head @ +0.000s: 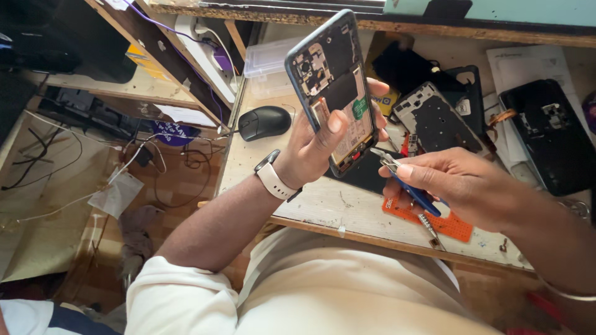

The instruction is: The person repairs a smartphone at a workbench. They hold the phone, use a screwdriver-like tool to work on the opened rear housing and internal components, then use blue-handled pliers to grip and pull at parts inside the phone, repositioning the device repeatedly while working on its edges and internals.

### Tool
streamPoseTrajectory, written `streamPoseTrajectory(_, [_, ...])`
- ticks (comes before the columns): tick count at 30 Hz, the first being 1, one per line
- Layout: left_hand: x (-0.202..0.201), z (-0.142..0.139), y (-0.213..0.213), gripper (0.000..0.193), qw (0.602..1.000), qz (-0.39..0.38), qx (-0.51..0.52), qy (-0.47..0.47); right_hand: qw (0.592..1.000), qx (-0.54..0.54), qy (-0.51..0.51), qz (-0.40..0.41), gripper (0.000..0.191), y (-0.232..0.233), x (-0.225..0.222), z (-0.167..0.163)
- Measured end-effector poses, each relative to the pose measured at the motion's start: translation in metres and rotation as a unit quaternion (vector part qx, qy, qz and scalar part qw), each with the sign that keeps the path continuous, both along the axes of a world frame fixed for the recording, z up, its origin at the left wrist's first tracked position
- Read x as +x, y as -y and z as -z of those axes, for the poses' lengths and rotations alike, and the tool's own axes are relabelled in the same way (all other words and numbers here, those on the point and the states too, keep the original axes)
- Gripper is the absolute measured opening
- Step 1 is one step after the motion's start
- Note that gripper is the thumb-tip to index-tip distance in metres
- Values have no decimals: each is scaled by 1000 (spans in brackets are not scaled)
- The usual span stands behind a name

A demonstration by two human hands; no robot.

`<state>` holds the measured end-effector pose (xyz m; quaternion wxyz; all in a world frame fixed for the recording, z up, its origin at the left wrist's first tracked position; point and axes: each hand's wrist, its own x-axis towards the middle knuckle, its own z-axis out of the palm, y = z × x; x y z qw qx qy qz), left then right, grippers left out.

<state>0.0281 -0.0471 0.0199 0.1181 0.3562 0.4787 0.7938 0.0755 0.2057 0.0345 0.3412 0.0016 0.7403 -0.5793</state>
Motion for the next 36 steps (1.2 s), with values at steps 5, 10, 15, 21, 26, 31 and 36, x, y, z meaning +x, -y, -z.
streamPoseTrajectory(5, [0,1,1,73,999,0,-24,-31,999,-7,16,-28,54,-2,-4,-4])
streamPoseTrajectory(10, [-3,3,-1,75,999,13,-13,-29,998,-32,9,-60,49,0,-6,-10])
streamPoseTrajectory(15, [-2,2,1,78,997,15,-58,-49,997,46,40,-40,51,6,-9,-16])
streamPoseTrajectory(21, [-3,0,-5,83,996,-12,-80,-33,990,113,33,-77,47,4,-14,-18])
streamPoseTrajectory(26, [-5,-1,-5,86,994,-13,-104,15,987,117,31,-106,47,3,-15,-18])
streamPoseTrajectory(31, [-5,2,-8,87,994,-9,-102,35,978,169,62,-104,50,10,-19,-34])
streamPoseTrajectory(36, [-6,6,-10,86,994,-19,-102,31,962,234,29,-136,54,26,-17,-54])
